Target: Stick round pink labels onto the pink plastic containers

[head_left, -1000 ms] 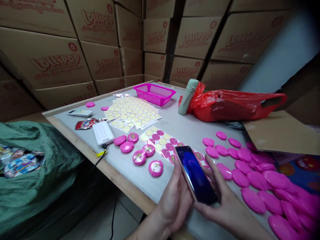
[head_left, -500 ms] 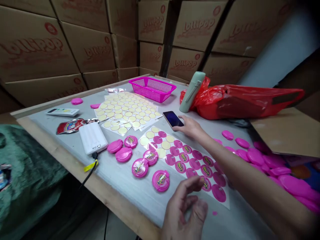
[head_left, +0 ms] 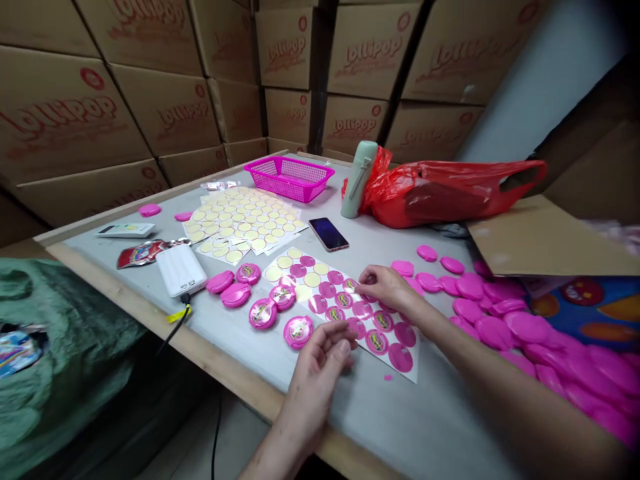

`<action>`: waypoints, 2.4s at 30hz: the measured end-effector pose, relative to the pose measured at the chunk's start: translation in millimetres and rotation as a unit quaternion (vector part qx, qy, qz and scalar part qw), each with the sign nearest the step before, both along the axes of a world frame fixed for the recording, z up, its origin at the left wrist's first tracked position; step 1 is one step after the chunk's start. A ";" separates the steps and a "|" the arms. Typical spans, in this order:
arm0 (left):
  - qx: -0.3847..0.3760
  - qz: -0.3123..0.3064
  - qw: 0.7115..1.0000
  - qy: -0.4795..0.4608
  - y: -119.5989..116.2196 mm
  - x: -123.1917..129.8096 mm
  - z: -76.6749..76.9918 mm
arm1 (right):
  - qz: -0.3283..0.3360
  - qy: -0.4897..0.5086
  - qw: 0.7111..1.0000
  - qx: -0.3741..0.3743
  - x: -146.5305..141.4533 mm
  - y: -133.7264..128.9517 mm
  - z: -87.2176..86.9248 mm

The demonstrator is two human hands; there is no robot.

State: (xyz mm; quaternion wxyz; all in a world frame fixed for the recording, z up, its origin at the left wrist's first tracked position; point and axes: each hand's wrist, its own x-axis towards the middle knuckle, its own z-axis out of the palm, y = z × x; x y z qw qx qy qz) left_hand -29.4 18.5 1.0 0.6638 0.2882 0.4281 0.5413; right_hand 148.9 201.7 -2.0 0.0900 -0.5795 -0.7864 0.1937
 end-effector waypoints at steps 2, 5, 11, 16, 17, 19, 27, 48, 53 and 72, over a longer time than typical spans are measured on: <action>-0.006 0.001 1.000 -0.004 0.9 1.2 -0.9 | -0.008 0.025 1.000 -0.008 17.7 -9.3 7.6; -0.005 -0.001 1.000 0.008 0.8 3.9 0.0 | -0.018 0.055 0.998 0.009 38.5 -37.3 14.2; 0.022 -0.013 0.999 0.042 1.1 9.7 0.8 | -0.042 0.107 0.991 0.070 6.9 -92.6 -1.4; 0.030 0.016 0.999 0.041 2.1 8.8 -2.1 | -0.057 0.199 0.977 0.045 -13.5 -90.6 -9.4; 0.034 0.030 0.998 0.039 1.7 7.7 -2.6 | -0.066 0.222 0.972 0.034 -9.9 -88.6 -7.7; 0.042 0.061 0.997 0.036 -0.1 5.7 -3.5 | -0.087 0.274 0.958 0.014 4.3 -89.0 1.2; -0.008 -0.046 0.991 -0.124 -6.5 29.1 14.5 | -0.119 0.459 0.879 -0.058 56.2 -157.4 56.5; -0.114 -0.171 0.954 -0.220 7.3 27.6 26.3 | -0.092 0.312 0.928 0.181 56.9 -192.3 40.0; -0.142 -0.125 0.960 -0.205 9.3 35.3 28.9 | -0.063 0.216 0.930 0.289 55.4 -192.2 25.0; -0.148 -0.072 0.968 -0.188 10.7 32.8 25.8 | -0.023 0.142 0.944 0.296 53.2 -185.5 15.9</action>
